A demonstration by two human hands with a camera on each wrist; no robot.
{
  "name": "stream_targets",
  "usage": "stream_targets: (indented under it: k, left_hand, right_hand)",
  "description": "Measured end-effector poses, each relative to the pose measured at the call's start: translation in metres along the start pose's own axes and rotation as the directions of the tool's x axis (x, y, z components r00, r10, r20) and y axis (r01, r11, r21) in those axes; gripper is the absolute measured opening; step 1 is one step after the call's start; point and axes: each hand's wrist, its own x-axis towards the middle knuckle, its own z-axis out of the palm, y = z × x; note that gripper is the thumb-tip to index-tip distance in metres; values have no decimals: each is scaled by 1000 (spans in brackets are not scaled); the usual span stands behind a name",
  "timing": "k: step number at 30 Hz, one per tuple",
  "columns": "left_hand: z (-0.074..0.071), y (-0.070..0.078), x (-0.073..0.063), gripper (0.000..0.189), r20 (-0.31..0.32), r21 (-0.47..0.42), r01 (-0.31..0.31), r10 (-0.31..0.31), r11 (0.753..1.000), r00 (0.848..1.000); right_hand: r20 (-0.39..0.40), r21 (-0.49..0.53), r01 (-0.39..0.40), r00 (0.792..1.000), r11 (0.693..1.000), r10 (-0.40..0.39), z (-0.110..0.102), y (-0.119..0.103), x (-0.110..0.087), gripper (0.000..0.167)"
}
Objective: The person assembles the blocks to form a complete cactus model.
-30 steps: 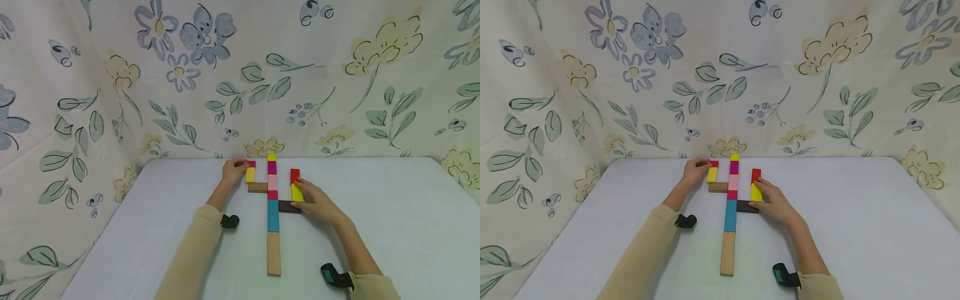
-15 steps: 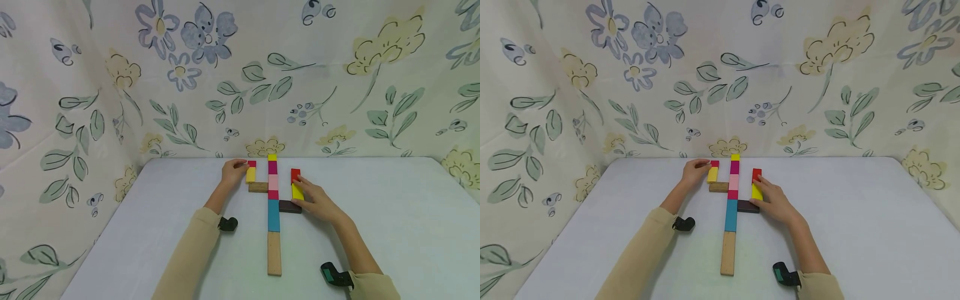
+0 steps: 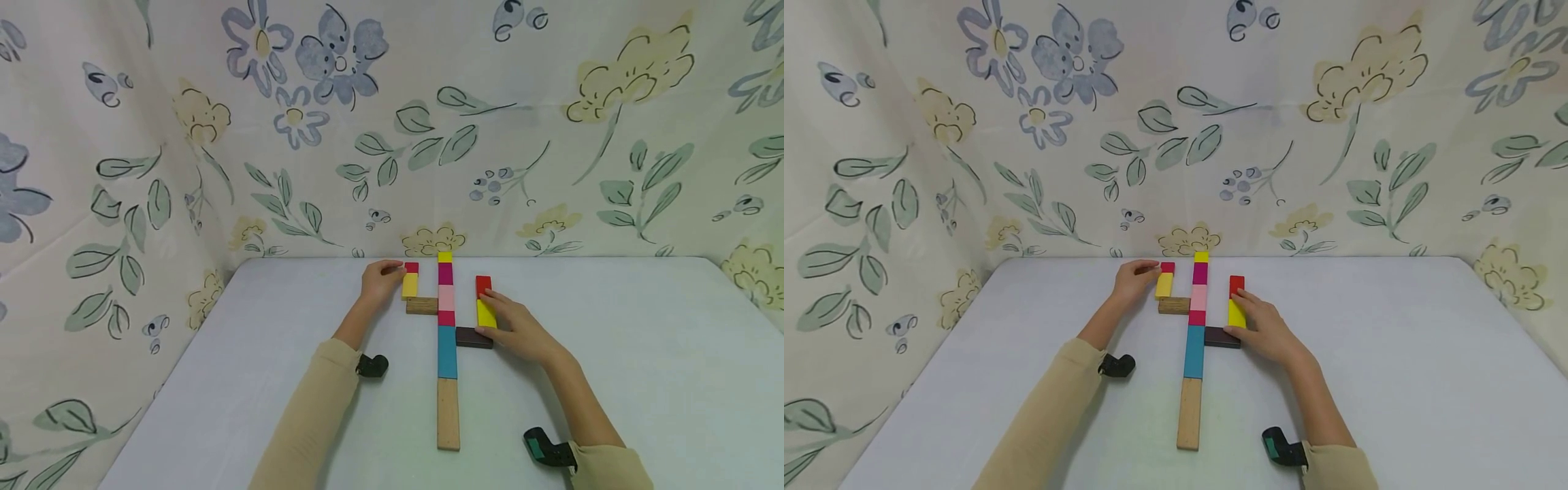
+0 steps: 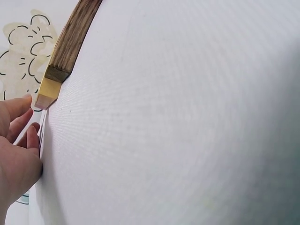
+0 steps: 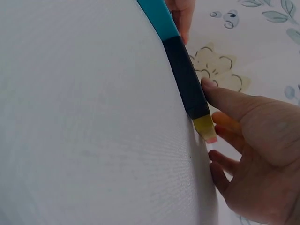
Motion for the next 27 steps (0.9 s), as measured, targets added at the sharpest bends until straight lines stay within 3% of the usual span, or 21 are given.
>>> stream_targets:
  k: [13,20,27]
  left_hand:
    - [-1,-3,2,29,0,-18,13,-13,1000,1000]
    - [-2,-3,3,29,8,-20,-21,21,1000,1000]
    - [-3,-6,4,30,18,-17,0,1,1000,1000]
  right_hand:
    - [-4,18,17,1000,1000,-17,0,3,0,70]
    - [-5,29,19,1000,999,-19,-1,2,0,69]
    - [-2,37,12,1000,999,-12,0,2,1,70]
